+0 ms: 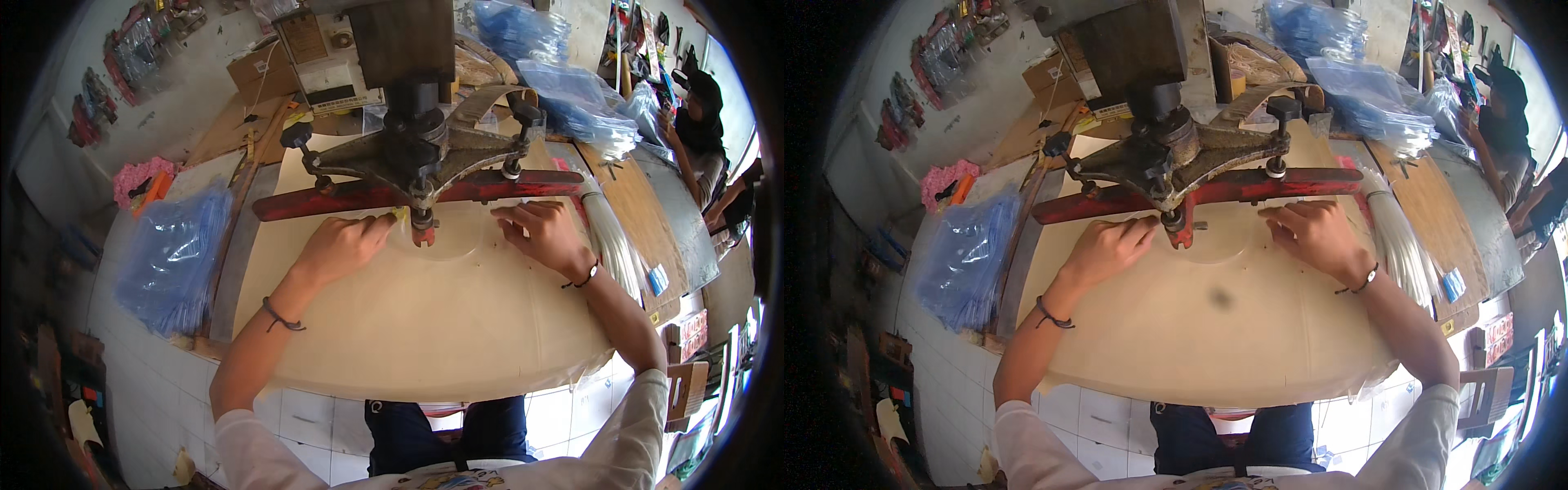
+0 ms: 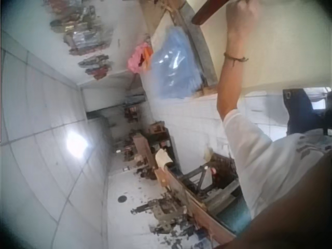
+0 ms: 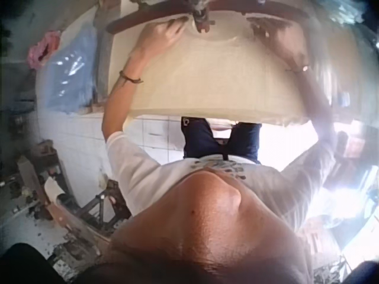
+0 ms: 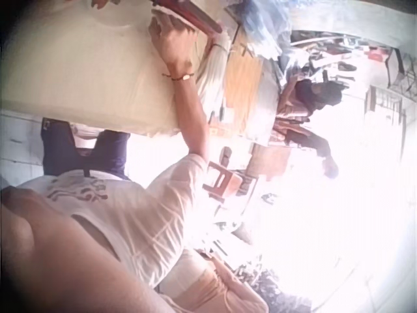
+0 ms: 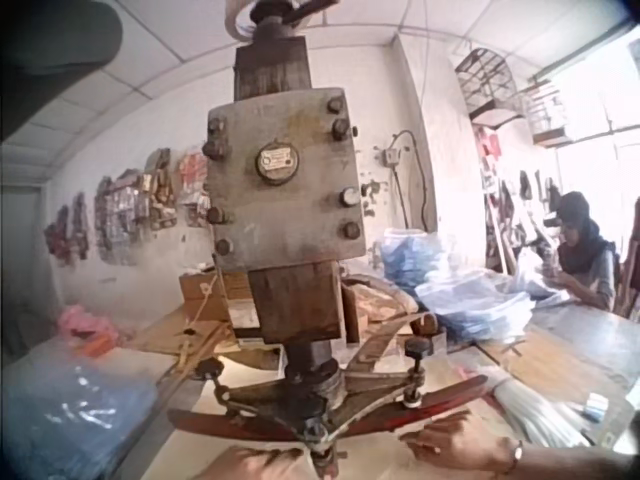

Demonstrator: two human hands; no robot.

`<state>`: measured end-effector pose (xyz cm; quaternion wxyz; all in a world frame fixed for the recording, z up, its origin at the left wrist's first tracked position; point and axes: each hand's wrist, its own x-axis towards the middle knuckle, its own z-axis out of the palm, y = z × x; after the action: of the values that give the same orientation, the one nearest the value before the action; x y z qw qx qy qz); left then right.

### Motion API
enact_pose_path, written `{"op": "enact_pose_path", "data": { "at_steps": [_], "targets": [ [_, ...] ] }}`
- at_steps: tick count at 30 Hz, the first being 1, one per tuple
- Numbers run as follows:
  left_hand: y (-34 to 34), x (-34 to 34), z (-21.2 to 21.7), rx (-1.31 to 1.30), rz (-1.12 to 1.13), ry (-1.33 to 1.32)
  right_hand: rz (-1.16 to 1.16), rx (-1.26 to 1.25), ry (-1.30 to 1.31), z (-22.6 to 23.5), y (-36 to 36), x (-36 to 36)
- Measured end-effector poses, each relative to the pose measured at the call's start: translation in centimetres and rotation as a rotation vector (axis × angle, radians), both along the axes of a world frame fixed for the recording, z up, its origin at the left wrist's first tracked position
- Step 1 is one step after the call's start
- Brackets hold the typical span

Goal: The person aligns plastic strips under a press machine by hand, attaches them to clear plastic bags, and places the bags on the table.

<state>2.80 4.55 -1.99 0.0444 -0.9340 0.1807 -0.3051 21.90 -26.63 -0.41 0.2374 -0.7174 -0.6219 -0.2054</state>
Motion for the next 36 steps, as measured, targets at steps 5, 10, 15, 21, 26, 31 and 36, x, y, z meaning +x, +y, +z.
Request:
{"op": "enact_pose_path", "data": {
  "at_steps": [5,10,15,21,26,31,36],
  "targets": [
    [-0.1,1.2,-1.4,0.124,0.069,-0.012,-0.157,0.023,-0.211,-1.3,0.2,0.4],
    [-0.1,1.9,-1.7,0.163,0.111,-0.102,-0.217,0.002,-0.392,-1.9,0.8,0.9],
    [0.0,2.3,-2.3,0.185,0.102,-0.149,-0.262,-0.043,-0.495,-2.7,0.9,0.7],
    [-1.1,2.2,-1.8,0.201,0.123,-0.109,-0.279,-0.181,-0.435,-2.1,0.9,-0.5],
    [-0.7,2.3,-2.0,0.176,0.131,-0.135,-0.32,-0.279,-0.412,-2.0,1.8,-0.7],
    [-1.2,2.6,-1.2,0.155,0.268,0.061,-0.327,-0.241,-0.415,-1.8,1.7,-0.6],
    [-1.0,0.9,-2.0,0.091,0.226,-0.038,-0.346,-0.058,-0.147,-3.0,2.4,-2.5]
  ]
}}
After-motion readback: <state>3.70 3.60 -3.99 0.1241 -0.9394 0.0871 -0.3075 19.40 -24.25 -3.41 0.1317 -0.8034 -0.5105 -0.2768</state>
